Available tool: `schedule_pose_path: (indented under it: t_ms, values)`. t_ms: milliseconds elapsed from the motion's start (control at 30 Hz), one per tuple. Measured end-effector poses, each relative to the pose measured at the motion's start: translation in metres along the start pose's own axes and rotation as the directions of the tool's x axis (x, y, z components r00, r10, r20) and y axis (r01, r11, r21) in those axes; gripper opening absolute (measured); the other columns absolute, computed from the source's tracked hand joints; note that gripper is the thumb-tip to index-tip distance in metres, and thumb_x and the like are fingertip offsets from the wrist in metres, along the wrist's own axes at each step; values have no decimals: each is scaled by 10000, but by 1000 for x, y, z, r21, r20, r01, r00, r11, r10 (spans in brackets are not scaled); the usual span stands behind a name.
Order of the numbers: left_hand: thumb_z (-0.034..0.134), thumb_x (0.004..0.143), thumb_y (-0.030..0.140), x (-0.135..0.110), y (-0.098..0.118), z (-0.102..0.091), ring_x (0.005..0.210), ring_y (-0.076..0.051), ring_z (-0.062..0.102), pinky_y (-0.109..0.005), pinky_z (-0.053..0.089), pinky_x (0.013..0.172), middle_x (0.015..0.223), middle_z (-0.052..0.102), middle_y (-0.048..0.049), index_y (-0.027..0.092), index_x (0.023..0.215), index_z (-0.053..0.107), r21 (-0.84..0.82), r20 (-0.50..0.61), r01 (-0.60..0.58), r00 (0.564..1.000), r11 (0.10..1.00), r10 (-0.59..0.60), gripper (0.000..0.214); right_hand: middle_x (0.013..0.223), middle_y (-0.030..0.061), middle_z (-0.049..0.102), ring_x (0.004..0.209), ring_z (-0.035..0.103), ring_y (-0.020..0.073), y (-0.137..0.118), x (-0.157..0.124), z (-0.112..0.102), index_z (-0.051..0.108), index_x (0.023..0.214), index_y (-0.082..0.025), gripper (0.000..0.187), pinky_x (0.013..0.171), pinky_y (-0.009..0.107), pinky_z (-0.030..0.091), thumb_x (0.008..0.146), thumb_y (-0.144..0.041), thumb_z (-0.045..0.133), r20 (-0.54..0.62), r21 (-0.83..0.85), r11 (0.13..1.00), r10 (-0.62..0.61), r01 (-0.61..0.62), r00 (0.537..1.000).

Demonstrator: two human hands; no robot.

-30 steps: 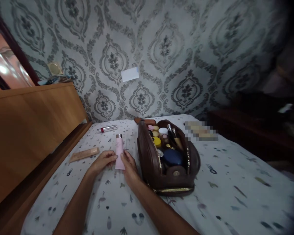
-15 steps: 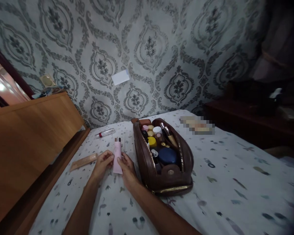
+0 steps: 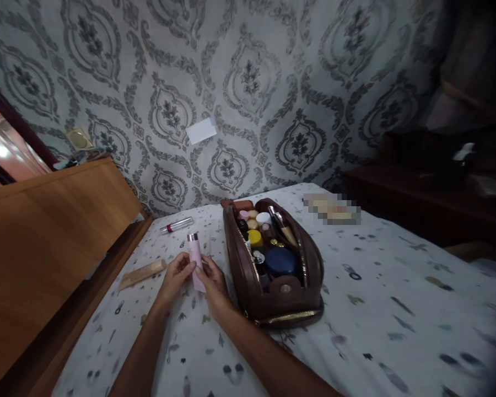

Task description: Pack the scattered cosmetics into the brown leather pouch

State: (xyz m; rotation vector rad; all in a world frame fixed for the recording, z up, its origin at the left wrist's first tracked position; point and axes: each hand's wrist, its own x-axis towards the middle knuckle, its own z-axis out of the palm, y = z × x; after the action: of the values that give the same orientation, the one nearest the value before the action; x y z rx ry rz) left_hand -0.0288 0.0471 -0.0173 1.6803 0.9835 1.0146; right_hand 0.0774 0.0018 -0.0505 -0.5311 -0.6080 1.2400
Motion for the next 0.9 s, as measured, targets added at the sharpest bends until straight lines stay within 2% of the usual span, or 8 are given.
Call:
schedule_pose_path:
  t_ms: [133, 233, 333, 467, 567, 633, 767, 900]
  values:
    - [690, 726, 507, 3, 10, -1, 582, -97, 471, -196, 382, 496, 698, 534, 32, 154, 869, 566, 82, -74, -24, 997, 996, 30, 401, 1085, 57, 708, 969, 659, 208, 2, 1, -2, 651, 1101, -197, 398, 881, 324, 500, 712, -279, 662, 82, -140, 986, -85, 95, 993]
    - [705, 709, 504, 6, 19, -3, 556, -96, 465, -195, 377, 464, 686, 526, 39, 154, 903, 561, 115, -120, -26, 992, 993, 40, 426, 1079, 48, 706, 935, 659, 199, 6, 0, -3, 644, 1132, -202, 399, 859, 328, 503, 736, -245, 614, 107, -222, 968, -98, 120, 989]
    - [719, 710, 472, 5, 29, -4, 575, -105, 492, -199, 400, 481, 679, 526, 40, 161, 888, 551, 136, -118, -32, 992, 990, 48, 395, 1088, 45, 702, 953, 650, 205, 7, -3, -2, 638, 1147, -214, 406, 866, 335, 497, 744, -257, 626, 99, -269, 956, -93, 117, 991]
    - [731, 704, 468, 1, 37, -4, 615, -122, 525, -207, 435, 510, 695, 552, 31, 164, 914, 566, 167, -139, -18, 989, 986, 41, 404, 1063, 56, 702, 991, 632, 212, 4, -5, 1, 662, 1077, -211, 335, 888, 335, 475, 853, -429, 541, 7, -298, 951, -83, 81, 997]
    - [734, 707, 466, -1, 43, -5, 666, -141, 560, -225, 473, 560, 732, 591, 13, 165, 959, 579, 174, -131, -15, 991, 985, 39, 422, 993, 69, 710, 970, 641, 221, 3, -3, 2, 663, 1047, -194, 460, 828, 334, 491, 893, -561, 431, -63, -199, 979, 26, -38, 998]
    - [739, 707, 463, -1, 49, -4, 710, -157, 588, -236, 491, 590, 781, 623, -3, 168, 1000, 581, 174, -119, -18, 992, 985, 39, 445, 923, 72, 713, 908, 659, 221, 4, -1, 1, 666, 1004, -179, 514, 752, 317, 509, 859, -628, 461, -89, -93, 986, 134, -142, 987]
    - [770, 675, 460, 0, 65, -2, 807, -189, 632, -255, 523, 661, 871, 667, -33, 172, 1050, 587, 158, -148, -16, 988, 987, 40, 506, 747, 66, 687, 660, 661, 176, 8, 3, 1, 645, 903, -146, 590, 578, 268, 497, 818, -705, 477, -97, 155, 926, 362, -345, 927]
    - [789, 667, 425, 2, 94, 5, 859, -196, 643, -258, 534, 718, 908, 682, -37, 184, 1076, 601, 137, -194, -90, 974, 986, 116, 510, 693, 67, 667, 564, 642, 156, 16, 7, -2, 610, 880, -136, 605, 487, 234, 446, 818, -720, 469, -72, 298, 871, 430, -392, 900]
